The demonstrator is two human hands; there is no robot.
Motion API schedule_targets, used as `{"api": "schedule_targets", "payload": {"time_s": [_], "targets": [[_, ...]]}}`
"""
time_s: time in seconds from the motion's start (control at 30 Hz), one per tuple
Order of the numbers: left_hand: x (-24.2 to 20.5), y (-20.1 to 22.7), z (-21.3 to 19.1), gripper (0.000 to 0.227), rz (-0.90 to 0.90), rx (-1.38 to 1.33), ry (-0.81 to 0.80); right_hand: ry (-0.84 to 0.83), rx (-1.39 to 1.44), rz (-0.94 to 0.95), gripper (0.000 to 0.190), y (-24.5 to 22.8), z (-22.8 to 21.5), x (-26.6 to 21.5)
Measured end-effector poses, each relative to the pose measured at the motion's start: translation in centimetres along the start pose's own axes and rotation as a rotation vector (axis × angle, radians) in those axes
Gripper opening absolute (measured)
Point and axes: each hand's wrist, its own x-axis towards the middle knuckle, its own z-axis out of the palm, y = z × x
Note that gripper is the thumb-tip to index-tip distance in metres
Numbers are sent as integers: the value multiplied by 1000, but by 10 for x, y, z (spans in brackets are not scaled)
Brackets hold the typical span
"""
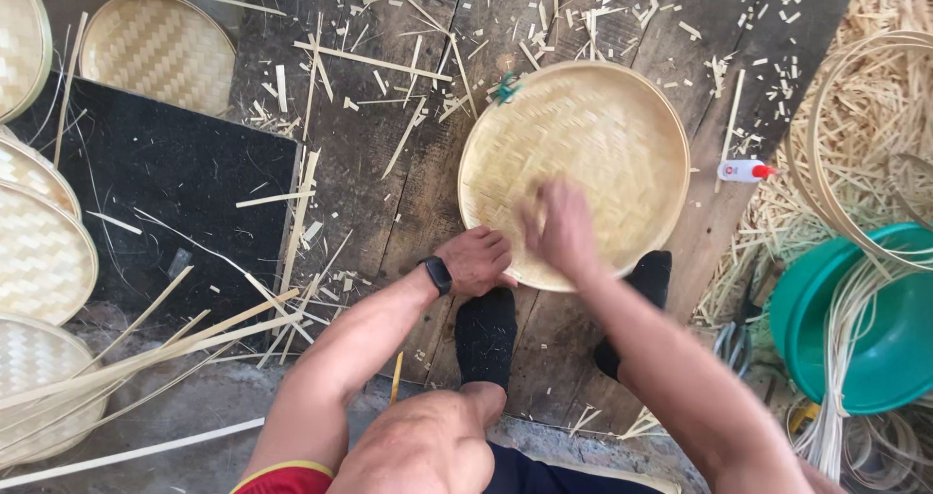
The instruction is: The person attaches a circular wooden rim to a woven bamboo base using adhesive and secures the edges with thin strips of bamboo.
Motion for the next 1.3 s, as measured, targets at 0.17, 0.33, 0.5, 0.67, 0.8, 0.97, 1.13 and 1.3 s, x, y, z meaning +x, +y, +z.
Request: {"api": "schedule_targets", "payload": {"time_s": [0.17, 0.33, 0.5, 0.67, 0.8, 0.97, 1.13, 1.3], "targets": [[7, 10, 16, 18, -49, 60, 17, -120, 26, -50, 36, -4, 21, -107], [3, 7, 9, 19, 35, 69, 51, -148, -132, -213, 19, 18, 29, -114], [10, 5, 15, 25, -51, 146, -47, 16, -209, -192, 20, 18, 39, -111], [12, -1, 22, 22, -83, 149, -117, -24, -119, -29, 15, 14, 48, -104], [14, 5, 22, 17, -130, 90, -121, -40, -86, -11, 12, 8, 31, -109], [13, 6, 15, 17, -180, -53, -97, -120, 107, -28, 10, 27, -8, -117], [11, 17, 2, 16, -165, -92, -16, -40, 116, 10, 8, 24, -15, -127], [14, 29, 4, 6, -186, -67, 28, -2, 109, 30, 9, 27, -3, -131]]}}
